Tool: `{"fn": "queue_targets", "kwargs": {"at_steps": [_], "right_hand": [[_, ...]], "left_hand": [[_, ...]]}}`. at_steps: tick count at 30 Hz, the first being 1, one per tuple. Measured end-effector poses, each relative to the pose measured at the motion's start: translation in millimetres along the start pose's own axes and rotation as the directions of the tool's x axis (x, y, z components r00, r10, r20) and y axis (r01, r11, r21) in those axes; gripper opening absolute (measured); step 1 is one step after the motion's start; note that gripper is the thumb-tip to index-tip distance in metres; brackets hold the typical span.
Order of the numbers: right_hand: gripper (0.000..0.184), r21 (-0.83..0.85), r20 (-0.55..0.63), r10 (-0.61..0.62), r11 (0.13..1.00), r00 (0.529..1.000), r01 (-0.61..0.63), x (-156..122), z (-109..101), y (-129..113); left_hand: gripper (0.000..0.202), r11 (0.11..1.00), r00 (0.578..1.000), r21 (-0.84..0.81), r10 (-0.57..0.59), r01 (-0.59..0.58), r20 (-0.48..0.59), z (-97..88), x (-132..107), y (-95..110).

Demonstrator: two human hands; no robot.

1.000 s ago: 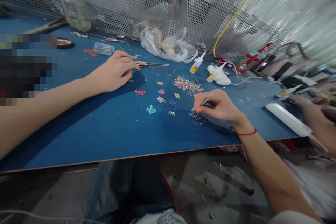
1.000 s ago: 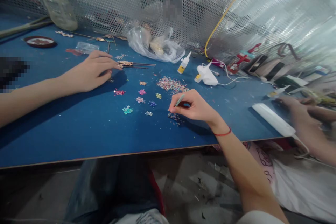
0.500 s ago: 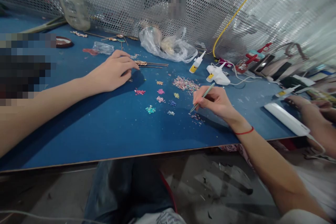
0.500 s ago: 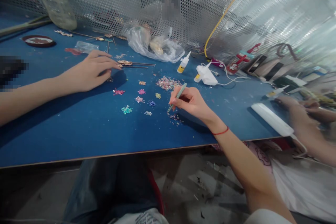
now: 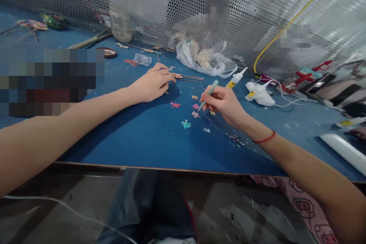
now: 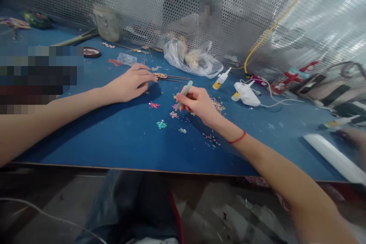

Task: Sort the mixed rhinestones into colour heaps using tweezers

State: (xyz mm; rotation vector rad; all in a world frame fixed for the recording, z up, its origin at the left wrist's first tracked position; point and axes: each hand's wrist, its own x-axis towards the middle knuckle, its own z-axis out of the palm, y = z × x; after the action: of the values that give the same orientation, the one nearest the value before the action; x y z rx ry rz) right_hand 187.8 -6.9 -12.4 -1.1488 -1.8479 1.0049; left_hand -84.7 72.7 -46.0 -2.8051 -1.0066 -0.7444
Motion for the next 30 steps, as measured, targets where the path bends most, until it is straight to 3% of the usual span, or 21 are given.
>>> {"fn": "queue_targets", "kwargs": {"at_steps": [5, 14, 30], "right_hand": [[0.056, -0.173, 0.023, -0.161, 0.971, 0.987, 0.162, 28, 3, 7], [0.054, -0.238, 0.024, -0.155, 0.958, 0.988, 0.156, 26, 2, 11], [0.05, -0.309, 0.021, -0.27, 0.914, 0.963, 0.263, 16, 3, 9]], "left_hand": [[0.042, 0.999, 0.999, 0.014, 0.033, -0.033, 0.012, 0.0, 0, 0], [0.042, 0.999, 0.999, 0.01, 0.051, -0.051, 0.012, -0.8, 0, 2], [0.041, 0.998, 1.0, -0.054, 0.014, -0.014, 0.007, -1.6, 0, 3]]}}
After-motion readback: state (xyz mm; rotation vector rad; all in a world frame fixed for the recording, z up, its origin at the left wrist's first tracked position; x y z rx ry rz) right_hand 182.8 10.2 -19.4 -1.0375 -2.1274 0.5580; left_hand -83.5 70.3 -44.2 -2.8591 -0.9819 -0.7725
